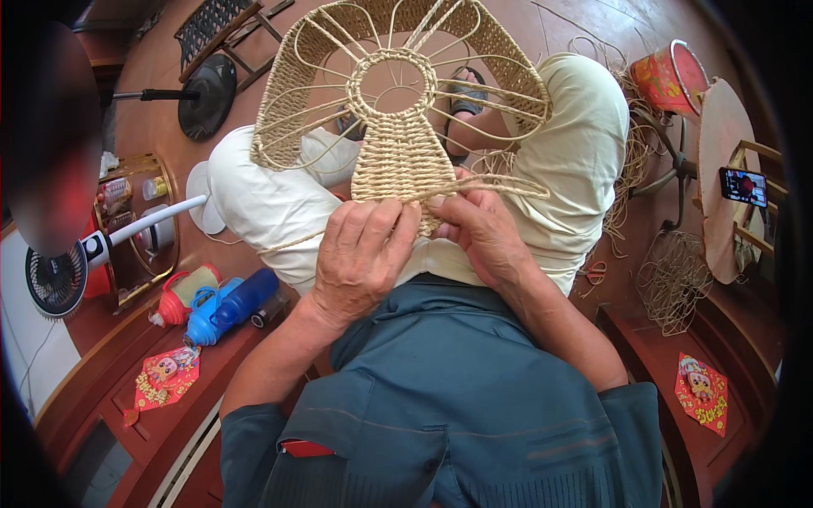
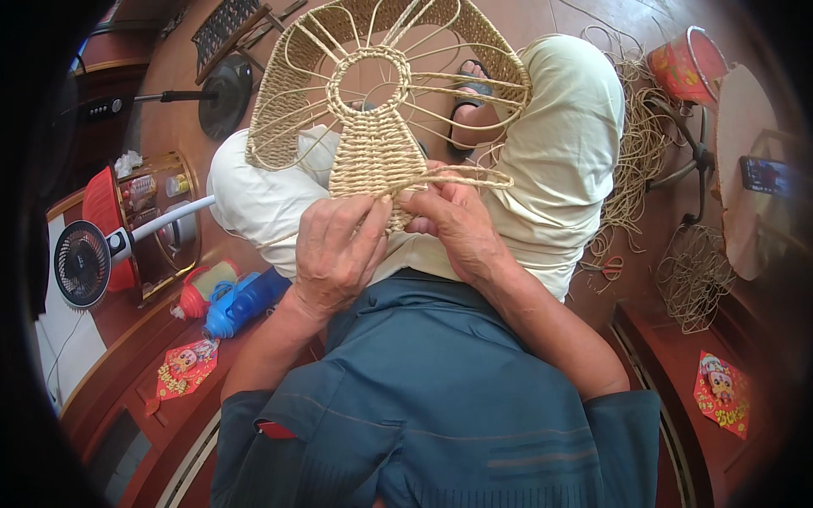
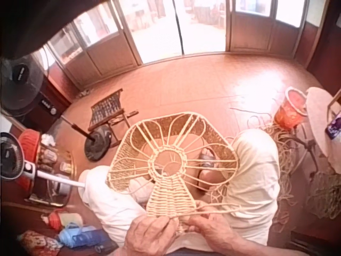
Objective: The person is weaving a wicker or rattan handicraft, likely a decorative basket or fan.
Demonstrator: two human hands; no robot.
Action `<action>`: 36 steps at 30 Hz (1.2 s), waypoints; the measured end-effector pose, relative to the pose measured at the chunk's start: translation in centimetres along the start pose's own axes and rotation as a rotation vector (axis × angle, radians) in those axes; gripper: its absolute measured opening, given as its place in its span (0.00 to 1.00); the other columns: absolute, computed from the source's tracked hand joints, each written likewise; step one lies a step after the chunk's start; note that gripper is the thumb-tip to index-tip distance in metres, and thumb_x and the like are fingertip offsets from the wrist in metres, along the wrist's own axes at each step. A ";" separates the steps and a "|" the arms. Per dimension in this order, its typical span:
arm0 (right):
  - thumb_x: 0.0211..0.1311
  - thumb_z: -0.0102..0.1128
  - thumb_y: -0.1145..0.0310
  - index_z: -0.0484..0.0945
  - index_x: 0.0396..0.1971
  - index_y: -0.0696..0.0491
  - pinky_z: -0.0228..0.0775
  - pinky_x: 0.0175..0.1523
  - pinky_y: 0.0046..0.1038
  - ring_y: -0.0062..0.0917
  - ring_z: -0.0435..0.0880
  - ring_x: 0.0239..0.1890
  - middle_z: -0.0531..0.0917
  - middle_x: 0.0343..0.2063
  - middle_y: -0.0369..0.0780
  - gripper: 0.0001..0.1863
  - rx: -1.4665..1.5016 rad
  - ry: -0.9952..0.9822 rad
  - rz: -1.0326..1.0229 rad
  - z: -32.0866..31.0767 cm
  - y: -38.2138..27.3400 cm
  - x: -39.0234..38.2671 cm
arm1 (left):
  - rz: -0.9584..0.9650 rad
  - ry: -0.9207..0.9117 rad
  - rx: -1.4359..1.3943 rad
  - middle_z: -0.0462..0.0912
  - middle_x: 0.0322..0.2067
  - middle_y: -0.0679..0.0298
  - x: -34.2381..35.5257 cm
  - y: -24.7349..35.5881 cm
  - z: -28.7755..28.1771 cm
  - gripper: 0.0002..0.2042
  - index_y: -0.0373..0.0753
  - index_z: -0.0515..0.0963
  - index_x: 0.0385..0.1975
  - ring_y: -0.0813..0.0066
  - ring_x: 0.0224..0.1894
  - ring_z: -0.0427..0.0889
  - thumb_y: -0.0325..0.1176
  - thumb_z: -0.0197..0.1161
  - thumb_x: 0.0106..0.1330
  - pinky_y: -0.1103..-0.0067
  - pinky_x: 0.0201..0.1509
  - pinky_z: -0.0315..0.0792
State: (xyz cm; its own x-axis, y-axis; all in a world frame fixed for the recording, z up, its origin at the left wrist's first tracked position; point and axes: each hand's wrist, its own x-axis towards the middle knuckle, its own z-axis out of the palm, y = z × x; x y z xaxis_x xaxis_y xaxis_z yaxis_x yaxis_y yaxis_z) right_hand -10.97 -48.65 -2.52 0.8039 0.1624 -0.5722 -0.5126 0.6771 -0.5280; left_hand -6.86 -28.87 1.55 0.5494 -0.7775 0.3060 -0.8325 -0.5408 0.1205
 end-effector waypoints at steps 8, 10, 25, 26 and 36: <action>0.68 0.63 0.74 0.73 0.62 0.56 0.78 0.52 0.23 0.16 0.84 0.50 0.86 0.53 0.35 0.23 0.034 -0.033 -0.008 0.1 0.1 0.1 | 0.041 -0.111 0.037 0.79 0.48 0.61 0.2 -0.6 -0.3 0.26 0.37 0.82 0.55 0.62 0.48 0.80 0.31 0.74 0.53 0.64 0.55 0.73; 0.67 0.61 0.76 0.73 0.63 0.56 0.78 0.52 0.22 0.16 0.85 0.49 0.86 0.53 0.35 0.24 0.054 -0.020 -0.015 0.2 0.3 0.1 | 0.036 -0.144 0.082 0.79 0.46 0.62 0.8 -0.3 -0.6 0.25 0.38 0.82 0.55 0.62 0.47 0.79 0.32 0.74 0.53 0.64 0.56 0.73; 0.66 0.65 0.71 0.73 0.62 0.58 0.74 0.46 0.21 0.14 0.83 0.45 0.86 0.49 0.35 0.25 -0.075 0.001 -0.022 0.1 -0.2 -0.1 | 0.004 -0.045 -0.180 0.79 0.44 0.65 0.3 -1.9 -0.7 0.27 0.43 0.85 0.56 0.62 0.45 0.79 0.32 0.76 0.50 0.64 0.50 0.71; 0.66 0.65 0.71 0.73 0.62 0.58 0.74 0.46 0.21 0.14 0.83 0.45 0.86 0.49 0.35 0.25 -0.077 -0.017 -0.032 0.1 -0.1 -0.1 | 0.001 -0.044 -0.183 0.79 0.44 0.65 0.4 -2.0 -0.6 0.27 0.43 0.85 0.56 0.62 0.45 0.79 0.32 0.76 0.50 0.64 0.50 0.71; 0.65 0.63 0.74 0.68 0.68 0.56 0.73 0.44 0.18 0.13 0.81 0.43 0.85 0.49 0.35 0.31 -0.061 0.028 -0.040 0.1 0.4 -0.3 | -0.021 -0.310 -0.178 0.77 0.40 0.62 2.5 -1.4 -1.4 0.24 0.41 0.81 0.51 0.59 0.46 0.78 0.35 0.75 0.52 0.62 0.56 0.70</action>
State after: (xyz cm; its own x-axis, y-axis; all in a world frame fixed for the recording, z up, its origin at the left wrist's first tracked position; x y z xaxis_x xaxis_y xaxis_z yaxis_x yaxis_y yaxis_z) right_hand -11.34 -48.36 -2.51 0.8157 0.1155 -0.5669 -0.4987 0.6372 -0.5876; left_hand -4.37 -29.60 3.52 0.5399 -0.8417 0.0042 -0.8050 -0.5149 0.2947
